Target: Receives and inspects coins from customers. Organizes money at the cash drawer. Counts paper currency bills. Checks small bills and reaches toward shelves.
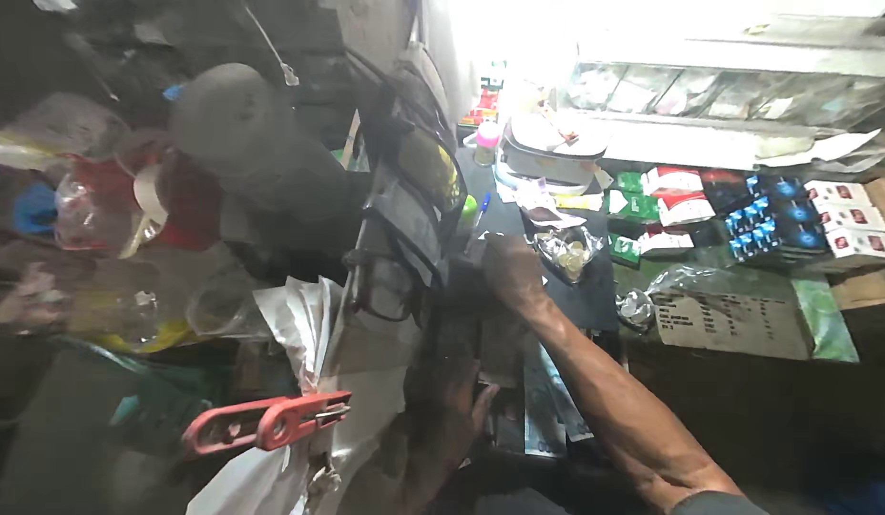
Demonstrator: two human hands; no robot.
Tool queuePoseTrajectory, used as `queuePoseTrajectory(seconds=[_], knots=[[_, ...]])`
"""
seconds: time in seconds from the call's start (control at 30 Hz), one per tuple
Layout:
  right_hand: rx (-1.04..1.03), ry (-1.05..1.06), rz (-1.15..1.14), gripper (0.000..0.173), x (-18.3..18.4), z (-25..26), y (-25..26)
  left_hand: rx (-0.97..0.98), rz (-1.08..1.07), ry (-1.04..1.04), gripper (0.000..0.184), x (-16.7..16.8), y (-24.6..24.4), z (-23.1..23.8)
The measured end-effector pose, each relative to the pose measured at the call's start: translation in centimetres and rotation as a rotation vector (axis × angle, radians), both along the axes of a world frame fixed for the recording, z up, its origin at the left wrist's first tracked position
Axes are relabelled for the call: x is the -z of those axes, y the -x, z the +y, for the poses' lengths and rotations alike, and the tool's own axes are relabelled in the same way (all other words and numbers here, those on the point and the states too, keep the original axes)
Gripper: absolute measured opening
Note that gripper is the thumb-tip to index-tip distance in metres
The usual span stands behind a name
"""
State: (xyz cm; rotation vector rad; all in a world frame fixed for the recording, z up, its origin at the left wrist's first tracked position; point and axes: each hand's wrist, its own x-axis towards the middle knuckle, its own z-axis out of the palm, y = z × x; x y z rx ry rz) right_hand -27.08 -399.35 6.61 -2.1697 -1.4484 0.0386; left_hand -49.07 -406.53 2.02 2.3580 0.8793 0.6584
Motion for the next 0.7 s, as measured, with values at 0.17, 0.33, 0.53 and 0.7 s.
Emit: queuePoseTrajectory(seconds=[0.17, 0.33, 0.53, 0.7], knots=[[0.014, -0.287, 0.011, 0.02, -0.1, -1.7, -2.7, -0.033, -0.163, 0.201, 0.043, -1.4, -2.0, 1.6], [0.099, -0.418, 0.131, 0.011, 0.0, -2.6, -4.4, -0.082, -0.308, 0.286, 0.048, -2.4, -4.3, 3.9], [0.086, -0.289, 0.148, 0.024, 0.4, -1.6, -5.3, -0.095, -0.298, 0.301, 0.052, -3.0, -6.4, 5.4], [0.147, -0.157, 0.222, 0.025, -0.9, -1.5, -5.5, -0.108, -0.287, 0.343, 0.048, -2.8, -6.3, 5.2]])
